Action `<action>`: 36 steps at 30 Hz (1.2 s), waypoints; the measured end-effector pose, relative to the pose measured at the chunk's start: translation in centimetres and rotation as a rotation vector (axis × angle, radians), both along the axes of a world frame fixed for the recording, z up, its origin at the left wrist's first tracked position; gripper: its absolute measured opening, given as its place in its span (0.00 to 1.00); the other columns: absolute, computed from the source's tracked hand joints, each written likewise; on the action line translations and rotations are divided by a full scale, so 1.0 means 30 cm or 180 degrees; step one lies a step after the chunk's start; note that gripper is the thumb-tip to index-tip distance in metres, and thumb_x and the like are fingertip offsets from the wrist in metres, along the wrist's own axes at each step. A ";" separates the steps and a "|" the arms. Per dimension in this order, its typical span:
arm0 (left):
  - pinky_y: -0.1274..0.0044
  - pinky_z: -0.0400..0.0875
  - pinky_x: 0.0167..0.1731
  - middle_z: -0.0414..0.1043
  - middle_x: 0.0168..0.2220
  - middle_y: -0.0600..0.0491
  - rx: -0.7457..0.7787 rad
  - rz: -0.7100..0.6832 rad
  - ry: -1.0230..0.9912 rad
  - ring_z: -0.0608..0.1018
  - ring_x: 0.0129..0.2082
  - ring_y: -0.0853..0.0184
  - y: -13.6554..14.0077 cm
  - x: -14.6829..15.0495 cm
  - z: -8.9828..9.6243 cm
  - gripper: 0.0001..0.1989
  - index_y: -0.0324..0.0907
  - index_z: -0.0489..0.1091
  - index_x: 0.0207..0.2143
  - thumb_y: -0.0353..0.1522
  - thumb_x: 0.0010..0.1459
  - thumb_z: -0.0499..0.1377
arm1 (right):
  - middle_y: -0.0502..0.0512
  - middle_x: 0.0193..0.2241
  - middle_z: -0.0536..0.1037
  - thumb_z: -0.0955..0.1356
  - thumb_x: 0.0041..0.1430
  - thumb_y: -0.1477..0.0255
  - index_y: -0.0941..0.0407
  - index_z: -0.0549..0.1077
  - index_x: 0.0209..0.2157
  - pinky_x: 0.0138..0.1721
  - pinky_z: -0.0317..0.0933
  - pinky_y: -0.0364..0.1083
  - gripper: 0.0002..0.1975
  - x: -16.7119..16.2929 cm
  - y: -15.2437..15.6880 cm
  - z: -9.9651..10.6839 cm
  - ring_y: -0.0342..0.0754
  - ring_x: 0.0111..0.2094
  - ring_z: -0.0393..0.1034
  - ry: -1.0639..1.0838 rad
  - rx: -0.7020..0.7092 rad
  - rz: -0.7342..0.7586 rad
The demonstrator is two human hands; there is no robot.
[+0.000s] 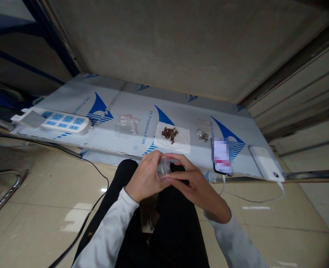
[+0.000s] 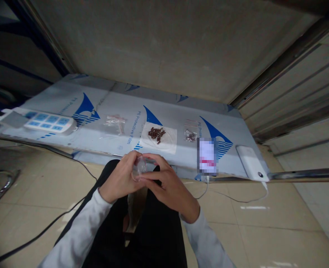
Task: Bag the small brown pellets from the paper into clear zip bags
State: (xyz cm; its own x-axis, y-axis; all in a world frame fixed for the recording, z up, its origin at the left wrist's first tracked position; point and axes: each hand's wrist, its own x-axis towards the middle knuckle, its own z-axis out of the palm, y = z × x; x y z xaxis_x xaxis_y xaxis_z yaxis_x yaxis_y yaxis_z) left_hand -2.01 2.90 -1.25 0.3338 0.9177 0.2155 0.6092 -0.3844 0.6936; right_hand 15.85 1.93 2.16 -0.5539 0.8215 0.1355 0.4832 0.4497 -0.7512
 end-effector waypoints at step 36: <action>0.73 0.64 0.30 0.58 0.26 0.57 -0.0137 0.0992 -0.0079 0.70 0.29 0.62 -0.025 0.086 -0.039 0.18 0.46 0.49 0.32 0.32 0.47 0.59 | 0.55 0.39 0.69 0.59 0.64 0.79 0.55 0.69 0.36 0.46 0.62 0.49 0.09 0.009 0.027 -0.034 0.48 0.43 0.64 -0.0247 0.0374 -0.0011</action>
State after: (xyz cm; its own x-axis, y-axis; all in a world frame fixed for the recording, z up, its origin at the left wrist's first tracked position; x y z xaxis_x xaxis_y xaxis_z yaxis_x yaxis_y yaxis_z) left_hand 0.55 2.16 -2.41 0.0300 0.9834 0.1788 0.6758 -0.1518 0.7213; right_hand 16.11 2.74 1.13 -0.5637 0.8044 0.1878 0.5395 0.5307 -0.6537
